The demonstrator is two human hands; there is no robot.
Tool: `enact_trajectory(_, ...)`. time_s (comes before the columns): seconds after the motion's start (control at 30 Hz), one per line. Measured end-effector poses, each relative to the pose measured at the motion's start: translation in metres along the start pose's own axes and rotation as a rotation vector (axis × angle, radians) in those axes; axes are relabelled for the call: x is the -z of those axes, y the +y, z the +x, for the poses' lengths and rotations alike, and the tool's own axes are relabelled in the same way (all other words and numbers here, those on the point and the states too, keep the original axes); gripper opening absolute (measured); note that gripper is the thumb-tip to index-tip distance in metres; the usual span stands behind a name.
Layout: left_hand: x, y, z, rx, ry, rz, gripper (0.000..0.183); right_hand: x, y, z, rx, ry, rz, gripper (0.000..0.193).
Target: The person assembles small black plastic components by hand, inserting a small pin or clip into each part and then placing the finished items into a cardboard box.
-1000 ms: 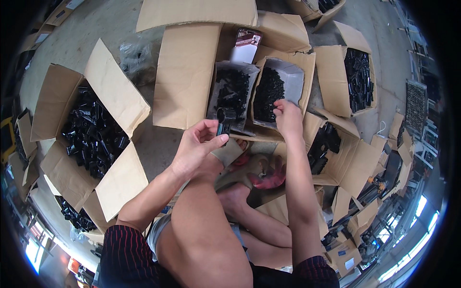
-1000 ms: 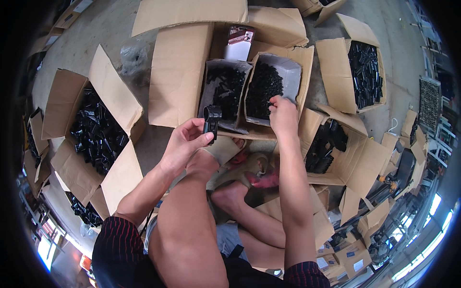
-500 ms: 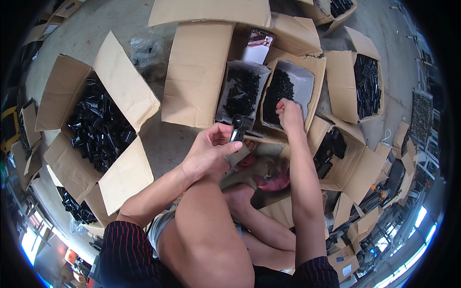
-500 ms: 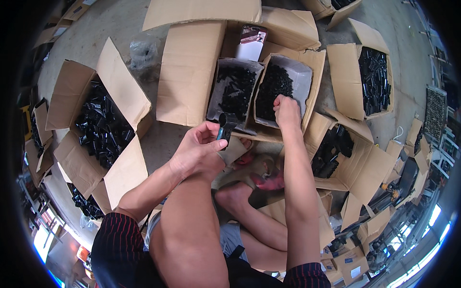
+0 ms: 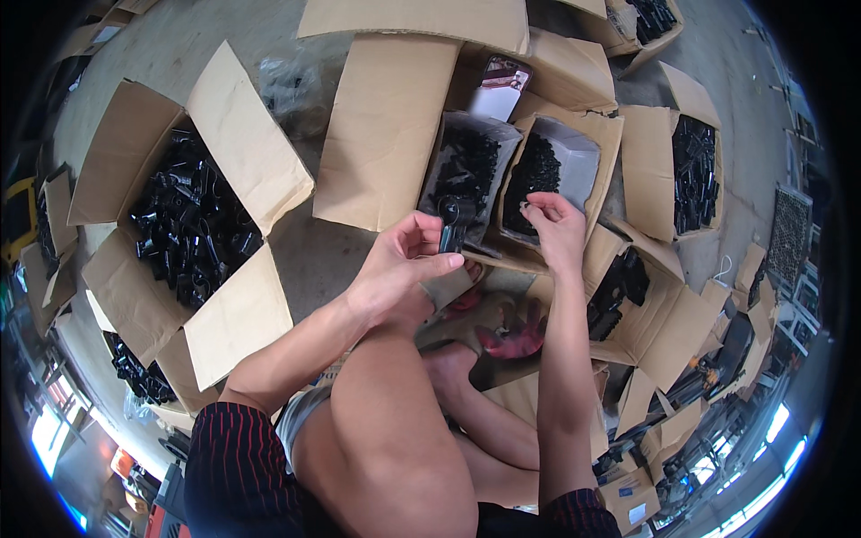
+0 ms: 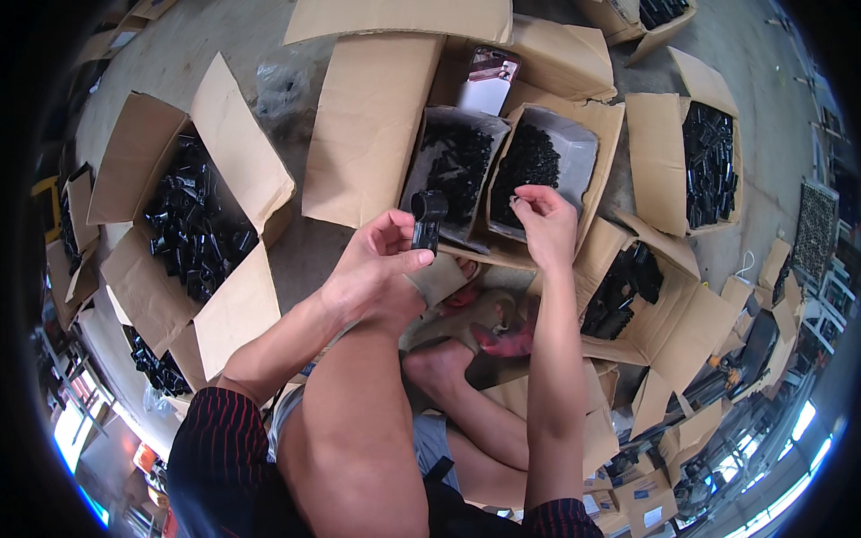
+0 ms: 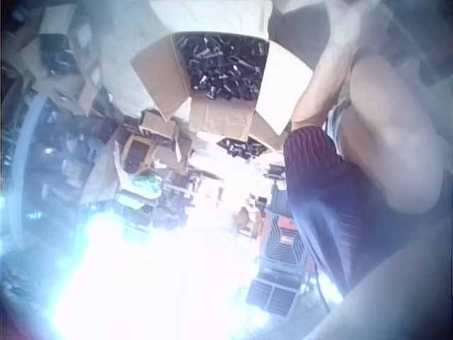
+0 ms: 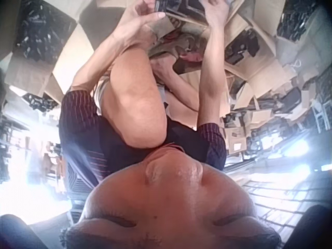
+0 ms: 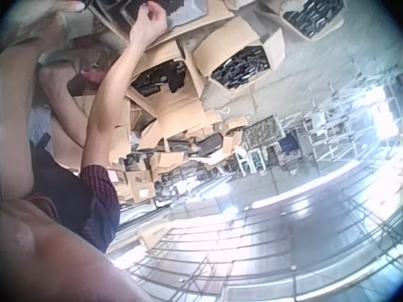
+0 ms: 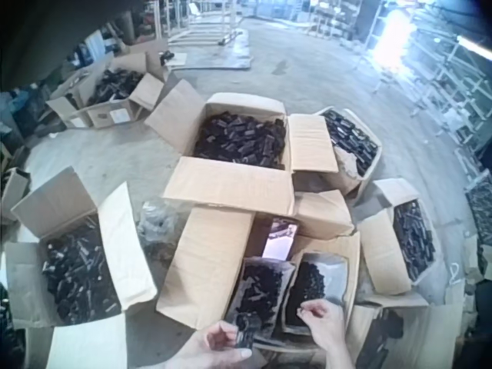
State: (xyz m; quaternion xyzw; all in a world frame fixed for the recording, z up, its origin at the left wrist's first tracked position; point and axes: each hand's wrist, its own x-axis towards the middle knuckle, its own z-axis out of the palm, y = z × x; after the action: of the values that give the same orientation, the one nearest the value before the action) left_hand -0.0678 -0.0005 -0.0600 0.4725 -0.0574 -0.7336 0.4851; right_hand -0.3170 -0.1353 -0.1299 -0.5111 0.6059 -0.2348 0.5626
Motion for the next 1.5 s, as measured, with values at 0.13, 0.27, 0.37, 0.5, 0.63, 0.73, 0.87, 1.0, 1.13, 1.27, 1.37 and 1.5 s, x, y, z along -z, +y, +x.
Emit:
enact_trajectory(0.13,-0.006,0.003,0.001,-0.037,0.026,0.025,0.036,-0.021,-0.051,-0.047,0.033,-0.014,0.103,0.019)
enact_trajectory(0.27,-0.007,-0.006,0.004,-0.071,0.058,0.031,0.037,-0.056,-0.075,-0.089,0.193,-0.029,0.162,0.019)
enact_trajectory(0.37,-0.012,-0.005,0.004,-0.081,0.043,0.001,0.038,-0.072,-0.077,-0.094,0.327,0.031,0.045,0.016)
enact_trajectory(0.5,-0.011,-0.007,0.005,-0.091,0.047,0.001,0.038,-0.078,-0.078,-0.095,0.422,0.089,-0.065,0.015)
enact_trajectory(0.63,-0.010,-0.006,0.005,-0.100,0.053,-0.003,0.040,-0.079,-0.083,-0.094,0.508,0.102,-0.208,0.015)
enact_trajectory(0.73,-0.010,-0.006,0.004,-0.113,0.056,-0.004,0.041,-0.080,-0.081,-0.095,0.519,0.104,-0.196,0.014)
enact_trajectory(0.87,-0.010,-0.007,0.004,-0.126,0.039,-0.001,0.041,-0.080,-0.077,-0.096,0.463,0.096,-0.128,0.015)
enact_trajectory(1.0,-0.008,-0.007,0.004,-0.135,0.026,-0.019,0.042,-0.079,-0.080,-0.097,0.478,0.077,-0.166,0.016)
enact_trajectory(1.13,-0.009,-0.007,0.004,-0.124,0.045,0.022,0.042,-0.079,-0.083,-0.099,0.456,0.090,-0.229,0.016)
enact_trajectory(1.27,-0.008,-0.007,0.003,-0.097,0.033,-0.011,0.040,-0.078,-0.079,-0.096,0.571,0.077,-0.235,0.013)
enact_trajectory(1.37,-0.010,-0.004,0.003,-0.049,0.022,-0.041,0.039,-0.074,-0.079,-0.094,0.618,0.061,-0.256,0.014)
enact_trajectory(1.5,-0.003,-0.008,0.006,0.007,-0.029,-0.077,0.037,-0.064,-0.085,-0.091,0.701,-0.009,-0.377,0.016)
